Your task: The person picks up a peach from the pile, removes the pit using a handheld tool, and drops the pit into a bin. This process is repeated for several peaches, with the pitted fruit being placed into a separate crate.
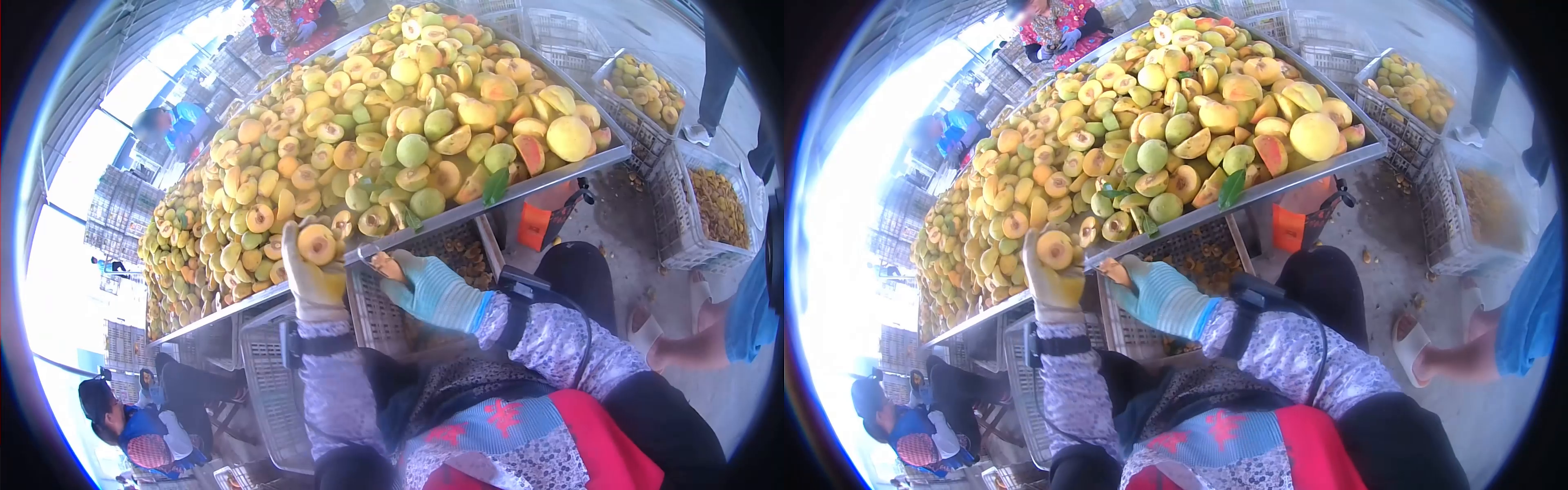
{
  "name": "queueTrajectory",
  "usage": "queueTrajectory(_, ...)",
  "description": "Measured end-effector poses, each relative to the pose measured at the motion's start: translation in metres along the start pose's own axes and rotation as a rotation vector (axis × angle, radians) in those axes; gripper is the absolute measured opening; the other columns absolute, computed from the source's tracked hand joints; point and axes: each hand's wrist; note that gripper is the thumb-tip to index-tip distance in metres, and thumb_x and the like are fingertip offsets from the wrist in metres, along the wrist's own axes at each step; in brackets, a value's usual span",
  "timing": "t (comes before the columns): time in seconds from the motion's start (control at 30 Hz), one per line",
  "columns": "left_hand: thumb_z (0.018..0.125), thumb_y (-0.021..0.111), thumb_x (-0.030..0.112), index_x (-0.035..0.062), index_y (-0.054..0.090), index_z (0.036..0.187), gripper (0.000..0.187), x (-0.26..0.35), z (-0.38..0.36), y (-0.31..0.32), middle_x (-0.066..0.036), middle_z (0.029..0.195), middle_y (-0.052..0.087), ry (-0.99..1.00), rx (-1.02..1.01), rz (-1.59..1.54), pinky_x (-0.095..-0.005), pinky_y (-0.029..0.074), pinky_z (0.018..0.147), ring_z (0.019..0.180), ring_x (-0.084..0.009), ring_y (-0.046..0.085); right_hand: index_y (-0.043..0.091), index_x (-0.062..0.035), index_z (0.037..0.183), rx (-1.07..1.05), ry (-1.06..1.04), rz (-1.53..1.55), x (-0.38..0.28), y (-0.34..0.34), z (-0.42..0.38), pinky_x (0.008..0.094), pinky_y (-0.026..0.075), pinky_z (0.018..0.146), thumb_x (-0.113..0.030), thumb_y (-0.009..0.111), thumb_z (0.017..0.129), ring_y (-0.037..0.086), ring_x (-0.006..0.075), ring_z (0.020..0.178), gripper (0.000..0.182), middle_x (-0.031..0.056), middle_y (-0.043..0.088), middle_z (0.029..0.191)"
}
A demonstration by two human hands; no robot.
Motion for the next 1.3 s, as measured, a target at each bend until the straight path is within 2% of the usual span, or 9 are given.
queueTrajectory(0.07, 0.099, 0.052, 0.033, 0.0015, 0.056, 0.128, 0.042, -0.02, -0.012, -0.006, -0.016, 0.112, 0.063, 0.048, -0.192, 0.023, -0.0368, 0.054, 0.079, 0.099, -0.0258, 0.061, 0.059, -0.0055, 0.113, 0.094, -0.081, -0.033, -0.005, 0.003, 0.004, 0.052, 0.052, 0.074, -0.031, 0.056, 0.094, 0.065, 0.0437, 0.084, 0.032, 0.0238, 0.067, 0.089)
queueTrajectory(0.13, 0.1, 0.048, 0.031, -0.0008, 0.054, 0.131, 0.045, -0.027, -0.028, 0.015, -0.016, 0.114, 0.063, 0.027, -0.084, -0.035, -0.037, 0.052, 0.088, 0.1, -0.0263, 0.06, 0.058, -0.0066, 0.109, 0.081, 0.032, -0.127, -0.004, 0.007, 0.007, 0.0535, 0.052, 0.072, -0.031, 0.056, 0.093, 0.065, 0.0435, 0.081, 0.03, 0.0224, 0.067, 0.086)
queueTrajectory(0.27, 0.099, 0.048, 0.033, -0.0042, 0.058, 0.125, 0.046, -0.032, -0.045, 0.025, -0.017, 0.114, 0.063, 0.006, -0.22, -0.049, -0.0403, 0.048, 0.095, 0.1, -0.0267, 0.059, 0.057, -0.0069, 0.106, 0.044, 0.13, -0.174, 0.003, 0.011, 0.008, 0.0539, 0.051, 0.07, -0.033, 0.055, 0.094, 0.065, 0.0436, 0.079, 0.029, 0.0221, 0.067, 0.085)
queueTrajectory(0.5, 0.097, 0.052, 0.05, 0.0056, 0.062, 0.094, 0.046, -0.035, -0.06, 0.054, -0.009, 0.086, 0.063, 0.063, 0.054, 0.13, -0.0306, 0.05, 0.067, 0.074, -0.0186, 0.06, 0.058, -0.0041, 0.106, -0.075, 0.199, -0.004, 0.003, 0.013, 0.003, 0.0517, 0.053, 0.075, -0.037, 0.052, 0.095, 0.066, 0.0439, 0.086, 0.036, 0.0255, 0.067, 0.088)
queueTrajectory(0.97, 0.097, 0.055, 0.045, 0.0053, 0.06, 0.085, 0.042, -0.035, -0.065, 0.048, -0.01, 0.082, 0.062, -0.055, -0.091, 0.199, -0.0336, 0.051, 0.063, 0.071, -0.0211, 0.06, 0.061, -0.0005, 0.11, -0.176, 0.227, 0.148, 0.01, 0.013, -0.011, 0.0486, 0.053, 0.083, -0.029, 0.058, 0.09, 0.065, 0.0444, 0.095, 0.035, 0.0265, 0.068, 0.097)
queueTrajectory(1.07, 0.098, 0.054, 0.049, 0.0013, 0.062, 0.09, 0.049, -0.032, -0.064, 0.05, -0.013, 0.081, 0.064, -0.098, -0.067, 0.242, -0.034, 0.053, 0.063, 0.072, -0.0214, 0.063, 0.061, -0.0002, 0.11, -0.206, 0.198, -0.05, 0.014, 0.002, -0.008, 0.0474, 0.053, 0.084, -0.029, 0.058, 0.09, 0.065, 0.0439, 0.097, 0.035, 0.027, 0.067, 0.098)
queueTrajectory(1.13, 0.098, 0.055, 0.048, 0.004, 0.06, 0.084, 0.046, -0.037, -0.063, 0.044, -0.011, 0.075, 0.062, -0.048, -0.03, 0.279, -0.0347, 0.052, 0.058, 0.065, -0.0216, 0.061, 0.061, 0.0006, 0.109, -0.31, 0.278, 0.033, 0.008, 0.008, -0.012, 0.0455, 0.053, 0.082, -0.028, 0.056, 0.091, 0.066, 0.0417, 0.094, 0.034, 0.0253, 0.068, 0.096)
queueTrajectory(1.17, 0.097, 0.056, 0.047, 0.0076, 0.055, 0.075, 0.045, -0.043, -0.06, 0.042, -0.01, 0.068, 0.059, -0.069, -0.04, 0.099, -0.0337, 0.049, 0.052, 0.058, -0.0215, 0.057, 0.061, 0.0021, 0.107, -0.333, 0.235, 0.382, 0.003, 0.008, -0.018, 0.043, 0.053, 0.081, -0.026, 0.054, 0.092, 0.068, 0.0377, 0.09, 0.033, 0.0223, 0.069, 0.093)
queueTrajectory(1.3, 0.096, 0.057, 0.049, 0.0131, 0.046, 0.069, 0.046, -0.04, -0.066, 0.048, -0.006, 0.064, 0.052, -0.053, -0.055, 0.201, -0.0317, 0.04, 0.047, 0.055, -0.0206, 0.051, 0.061, 0.0045, 0.106, -0.442, 0.265, 0.367, 0.004, 0.002, -0.017, 0.0412, 0.052, 0.081, -0.026, 0.053, 0.093, 0.068, 0.0353, 0.088, 0.034, 0.0218, 0.069, 0.09)
Point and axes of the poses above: each hand's wrist, its own z-axis towards the middle knuckle, its own y-axis out of the palm, x = y × z
